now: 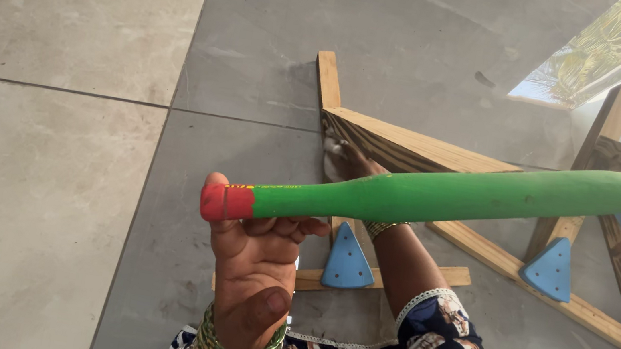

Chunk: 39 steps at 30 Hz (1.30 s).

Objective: The person sits on the floor and wipes wooden furniture frame parts and blue triangular foam pieces with a cloth, moving the cloth over each piece by hand. A green foam-covered stick rests across the frames while the person wipes the wood pieces one at a time.

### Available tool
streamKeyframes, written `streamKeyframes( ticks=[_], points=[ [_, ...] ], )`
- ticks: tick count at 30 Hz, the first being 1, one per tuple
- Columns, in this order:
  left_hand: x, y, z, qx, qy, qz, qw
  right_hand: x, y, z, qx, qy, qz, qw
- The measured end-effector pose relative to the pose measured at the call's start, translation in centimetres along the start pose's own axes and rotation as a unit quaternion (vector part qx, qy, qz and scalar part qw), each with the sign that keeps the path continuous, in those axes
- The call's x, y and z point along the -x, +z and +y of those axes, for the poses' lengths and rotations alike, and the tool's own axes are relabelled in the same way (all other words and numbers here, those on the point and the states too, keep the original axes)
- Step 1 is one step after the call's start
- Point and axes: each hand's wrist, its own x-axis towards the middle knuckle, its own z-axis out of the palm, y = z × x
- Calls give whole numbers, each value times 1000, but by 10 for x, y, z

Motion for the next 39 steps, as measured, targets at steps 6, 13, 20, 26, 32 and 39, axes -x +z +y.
streamKeyframes(
  ticks=[6,13,20,26,32,39],
  points=[
    [-3,0,-1,-9,6,2,1000,1,1,3,-245,174,146,943],
    [4,-12,-8,-25,-18,-4,1000,3,-22,-4,-405,206,231,860],
    [6,-7,-48,-133,-124,-96,979,19,-74,-17,-610,188,264,723],
    [-6,-4,-83,-251,-143,-157,944,-16,-53,-13,-636,220,134,727],
    [-2,-21,-96,-320,-128,-188,920,-16,-60,-11,-695,183,172,673],
    [5,-32,-106,-355,-137,-181,907,65,-127,-92,-693,73,358,621]
  ],
)
